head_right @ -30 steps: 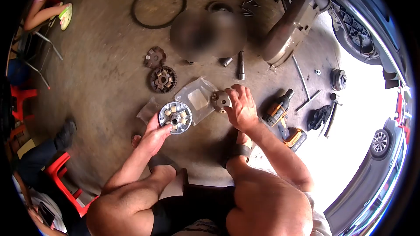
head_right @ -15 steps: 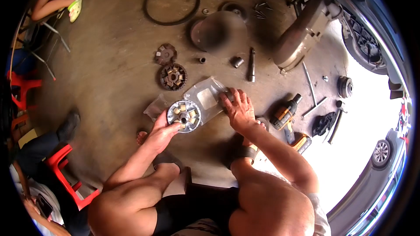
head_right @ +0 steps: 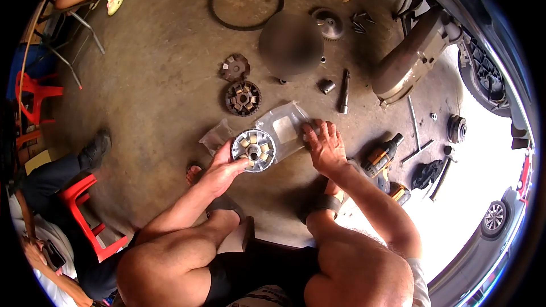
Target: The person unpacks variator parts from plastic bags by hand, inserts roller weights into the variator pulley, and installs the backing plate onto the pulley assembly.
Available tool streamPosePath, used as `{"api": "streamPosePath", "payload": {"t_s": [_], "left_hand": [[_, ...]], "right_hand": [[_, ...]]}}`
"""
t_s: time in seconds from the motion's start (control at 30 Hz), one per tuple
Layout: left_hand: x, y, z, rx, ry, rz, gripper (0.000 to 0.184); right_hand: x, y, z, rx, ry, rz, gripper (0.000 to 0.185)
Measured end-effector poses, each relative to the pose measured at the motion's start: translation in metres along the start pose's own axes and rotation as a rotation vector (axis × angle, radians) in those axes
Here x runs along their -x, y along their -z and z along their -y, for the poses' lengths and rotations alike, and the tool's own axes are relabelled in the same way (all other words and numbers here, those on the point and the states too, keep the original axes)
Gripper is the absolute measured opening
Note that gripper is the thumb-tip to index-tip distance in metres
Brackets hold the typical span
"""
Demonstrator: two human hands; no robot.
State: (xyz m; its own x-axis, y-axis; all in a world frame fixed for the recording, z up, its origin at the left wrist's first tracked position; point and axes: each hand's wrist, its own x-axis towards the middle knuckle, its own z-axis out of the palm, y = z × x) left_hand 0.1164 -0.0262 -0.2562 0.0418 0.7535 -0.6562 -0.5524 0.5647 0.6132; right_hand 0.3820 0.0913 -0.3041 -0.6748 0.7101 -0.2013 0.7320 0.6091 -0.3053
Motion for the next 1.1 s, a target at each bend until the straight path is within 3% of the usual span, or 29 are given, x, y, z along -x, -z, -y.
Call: {"api": "streamPosePath", "payload": {"t_s": [0.2,0.3,0.33,0.4,0.47,0.53,0.7,1.1], "left_hand": [[-0.001,0.005,0.002,0.034,-0.010,0.001,0.050],[0.000,0.004,0.001,0.026,-0.004,0.000,0.052],[0.000,0.003,0.000,0.031,-0.002,-0.008,0.053],[0.000,0.002,0.001,0.034,-0.002,-0.012,0.053],[0.001,0.000,-0.002,0.057,0.013,-0.002,0.054],[0.002,-0.001,-0.002,0.056,0.006,0.011,0.054],[0.001,0.000,-0.001,0.059,0.014,-0.001,0.053],[0.001,0.006,0.002,0.066,-0.014,0.033,0.054]], "right_hand": [[-0.001,0.039,0.005,-0.202,-0.124,-0.021,0.071],[-0.005,0.057,-0.003,-0.622,-0.084,-0.042,0.071],[-0.006,0.060,-0.006,-0.617,-0.088,-0.044,0.071],[-0.005,0.067,-0.015,-1.495,-0.359,0.212,0.076],[-0.003,0.064,-0.021,-2.042,-0.278,0.308,0.082],[0.001,0.061,-0.026,-2.354,-0.205,0.466,0.086],[0.015,0.028,-0.030,-2.660,-0.155,0.437,0.086],[0.029,0.015,-0.027,-2.733,-0.243,0.420,0.083]]}}
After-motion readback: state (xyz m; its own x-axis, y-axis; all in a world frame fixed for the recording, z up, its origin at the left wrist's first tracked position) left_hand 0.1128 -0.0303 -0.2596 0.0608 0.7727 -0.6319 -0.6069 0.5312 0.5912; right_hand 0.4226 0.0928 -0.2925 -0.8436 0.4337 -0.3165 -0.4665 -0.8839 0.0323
